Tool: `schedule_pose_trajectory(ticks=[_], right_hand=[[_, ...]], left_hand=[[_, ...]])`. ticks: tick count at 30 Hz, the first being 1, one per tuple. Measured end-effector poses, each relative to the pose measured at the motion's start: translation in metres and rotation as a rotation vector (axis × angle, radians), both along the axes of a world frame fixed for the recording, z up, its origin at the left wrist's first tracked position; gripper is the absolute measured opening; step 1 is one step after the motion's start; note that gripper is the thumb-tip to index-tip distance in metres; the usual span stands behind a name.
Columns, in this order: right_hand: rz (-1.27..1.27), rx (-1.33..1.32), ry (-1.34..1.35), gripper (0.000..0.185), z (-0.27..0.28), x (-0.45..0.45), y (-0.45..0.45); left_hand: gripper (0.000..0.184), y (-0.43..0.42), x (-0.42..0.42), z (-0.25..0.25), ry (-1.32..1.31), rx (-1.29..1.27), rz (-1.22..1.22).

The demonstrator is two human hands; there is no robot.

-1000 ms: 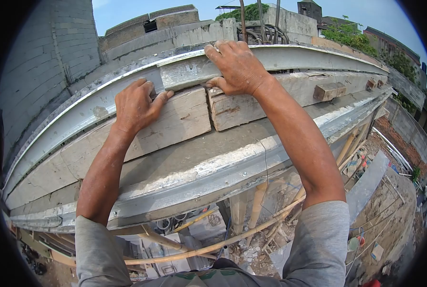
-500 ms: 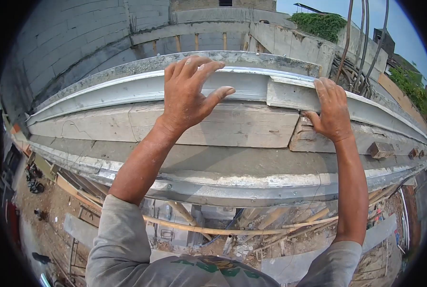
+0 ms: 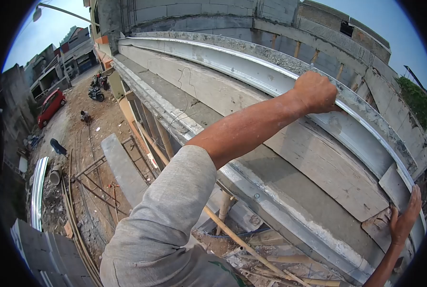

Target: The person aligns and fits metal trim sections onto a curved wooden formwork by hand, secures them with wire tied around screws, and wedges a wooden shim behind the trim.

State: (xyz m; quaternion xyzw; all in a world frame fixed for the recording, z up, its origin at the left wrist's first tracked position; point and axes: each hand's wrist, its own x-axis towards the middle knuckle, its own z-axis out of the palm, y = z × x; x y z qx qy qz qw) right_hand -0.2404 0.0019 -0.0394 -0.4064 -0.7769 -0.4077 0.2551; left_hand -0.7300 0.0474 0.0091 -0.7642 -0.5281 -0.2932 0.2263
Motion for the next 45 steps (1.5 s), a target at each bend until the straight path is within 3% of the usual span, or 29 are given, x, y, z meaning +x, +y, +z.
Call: schedule_pose_trajectory(ticks=[11, 16, 17, 18, 19, 20, 24, 26, 27, 30, 39, 42, 45], right_hand=[[-0.035, 0.004, -0.017, 0.086, 0.001, -0.005, -0.004], [-0.054, -0.024, -0.017, 0.084, 0.017, -0.039, -0.025], [-0.058, -0.011, -0.032, 0.082, 0.02, -0.041, -0.029], [-0.062, -0.002, -0.04, 0.081, 0.021, -0.04, -0.031], [-0.074, -0.01, -0.053, 0.08, 0.022, -0.038, -0.031], [-0.076, 0.006, -0.046, 0.08, 0.021, -0.037, -0.032], [-0.092, 0.074, 0.013, 0.081, 0.012, -0.037, -0.029], [-0.09, 0.068, 0.034, 0.08, 0.011, -0.037, -0.03], [-0.081, 0.063, 0.044, 0.08, 0.011, -0.037, -0.03], [-0.085, 0.085, 0.059, 0.082, 0.007, -0.036, -0.03], [-0.058, 0.122, 0.066, 0.085, 0.005, -0.031, -0.025], [-0.042, 0.117, 0.098, 0.084, 0.004, -0.033, -0.026], [-0.05, 0.122, 0.118, 0.084, 0.002, -0.034, -0.026]], left_hand=[[0.056, -0.005, 0.001, 0.012, 0.033, -0.163, 0.018], [0.057, 0.004, 0.005, -0.001, 0.084, 0.071, 0.019], [0.056, -0.002, 0.008, -0.002, 0.068, 0.167, -0.085], [0.056, -0.015, 0.022, 0.004, 0.019, 0.037, -0.053], [0.06, -0.011, 0.029, -0.001, 0.002, 0.121, -0.181], [0.078, -0.013, 0.042, -0.001, 0.045, 0.181, -0.243], [0.096, -0.015, 0.107, -0.001, 0.142, 0.473, -0.521], [0.093, -0.022, 0.141, 0.004, 0.078, 0.135, -0.54], [0.092, -0.025, 0.154, 0.006, 0.047, -0.036, -0.537], [0.084, -0.023, 0.175, 0.017, 0.079, -0.201, -0.434], [0.075, -0.016, 0.128, 0.01, 0.113, -0.05, -0.233], [0.076, -0.013, 0.088, 0.008, 0.186, 0.195, -0.21], [0.076, -0.018, 0.045, 0.013, 0.123, 0.106, -0.099]])
